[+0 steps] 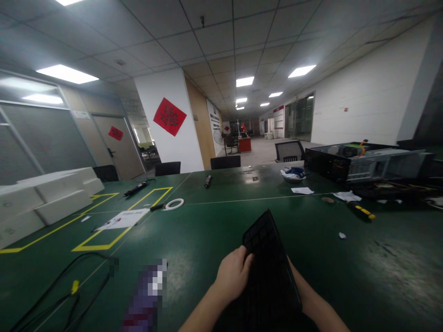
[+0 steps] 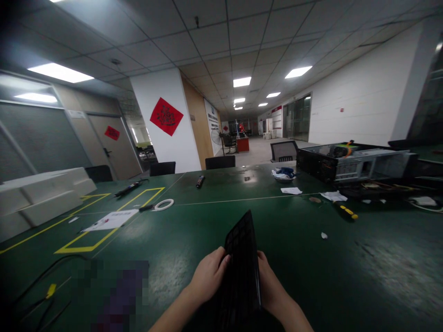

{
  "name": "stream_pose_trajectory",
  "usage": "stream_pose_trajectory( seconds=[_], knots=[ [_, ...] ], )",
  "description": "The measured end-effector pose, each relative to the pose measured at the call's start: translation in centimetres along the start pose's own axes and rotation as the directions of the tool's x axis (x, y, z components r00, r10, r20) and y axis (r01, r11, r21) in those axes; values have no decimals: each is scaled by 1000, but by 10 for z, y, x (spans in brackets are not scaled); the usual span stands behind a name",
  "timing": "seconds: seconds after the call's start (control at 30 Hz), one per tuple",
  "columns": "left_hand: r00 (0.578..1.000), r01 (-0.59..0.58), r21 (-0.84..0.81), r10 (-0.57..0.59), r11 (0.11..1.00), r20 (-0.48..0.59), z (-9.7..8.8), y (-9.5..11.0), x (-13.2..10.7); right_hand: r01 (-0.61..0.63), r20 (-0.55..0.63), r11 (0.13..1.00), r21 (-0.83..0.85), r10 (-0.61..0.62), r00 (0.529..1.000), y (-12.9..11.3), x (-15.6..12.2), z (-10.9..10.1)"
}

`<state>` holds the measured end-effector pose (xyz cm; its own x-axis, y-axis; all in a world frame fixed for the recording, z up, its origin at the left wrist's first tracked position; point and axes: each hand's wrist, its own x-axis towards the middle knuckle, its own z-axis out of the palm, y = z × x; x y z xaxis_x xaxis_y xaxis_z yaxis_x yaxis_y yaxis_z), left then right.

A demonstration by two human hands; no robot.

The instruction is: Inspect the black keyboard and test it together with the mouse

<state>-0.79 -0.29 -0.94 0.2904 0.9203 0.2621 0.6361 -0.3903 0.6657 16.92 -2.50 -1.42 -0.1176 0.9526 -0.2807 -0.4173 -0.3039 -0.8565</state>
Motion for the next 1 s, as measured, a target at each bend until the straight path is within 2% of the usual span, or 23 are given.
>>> stream_pose_trajectory(
  seconds=[0.1, 0.23, 0.37, 0.43, 0.5, 0.57, 0.67, 0.8, 1.0],
  knots=[
    [997, -41, 3, 40, 999, 63, -1, -2, 0, -21, 11, 1000, 1, 21, 1000, -3, -4, 2],
    [993, 45, 172, -63, 984, 104, 2, 1, 4, -66, 18, 998, 15, 66, 998, -4, -5, 4],
    [991, 68, 342, -104, 937, 87, 1, 6, 6, 17, 27, 999, -33, -16, 1000, 2, 1, 0],
    [990, 65, 379, -109, 923, 95, 2, 8, 5, 34, 40, 999, -42, -32, 999, 4, 3, -2],
    [985, 66, 384, -122, 921, 123, 4, 8, 4, -6, 51, 1000, -13, 7, 999, 4, 2, -1],
    [982, 67, 353, -123, 933, 141, 5, 6, 4, -77, 50, 997, 31, 76, 996, 1, -1, 1],
    [984, 34, 210, -70, 977, 166, 1, 4, 3, -122, 45, 990, 70, 120, 992, -4, -7, 5],
    [982, 22, 5, -23, 1000, 189, -5, 4, 3, -92, 12, 993, 78, 91, 996, -9, -12, 7],
    [990, -35, -104, 48, 994, 129, -6, 5, 2, -54, -10, 997, 56, 54, 998, -6, -8, 5]
  ],
)
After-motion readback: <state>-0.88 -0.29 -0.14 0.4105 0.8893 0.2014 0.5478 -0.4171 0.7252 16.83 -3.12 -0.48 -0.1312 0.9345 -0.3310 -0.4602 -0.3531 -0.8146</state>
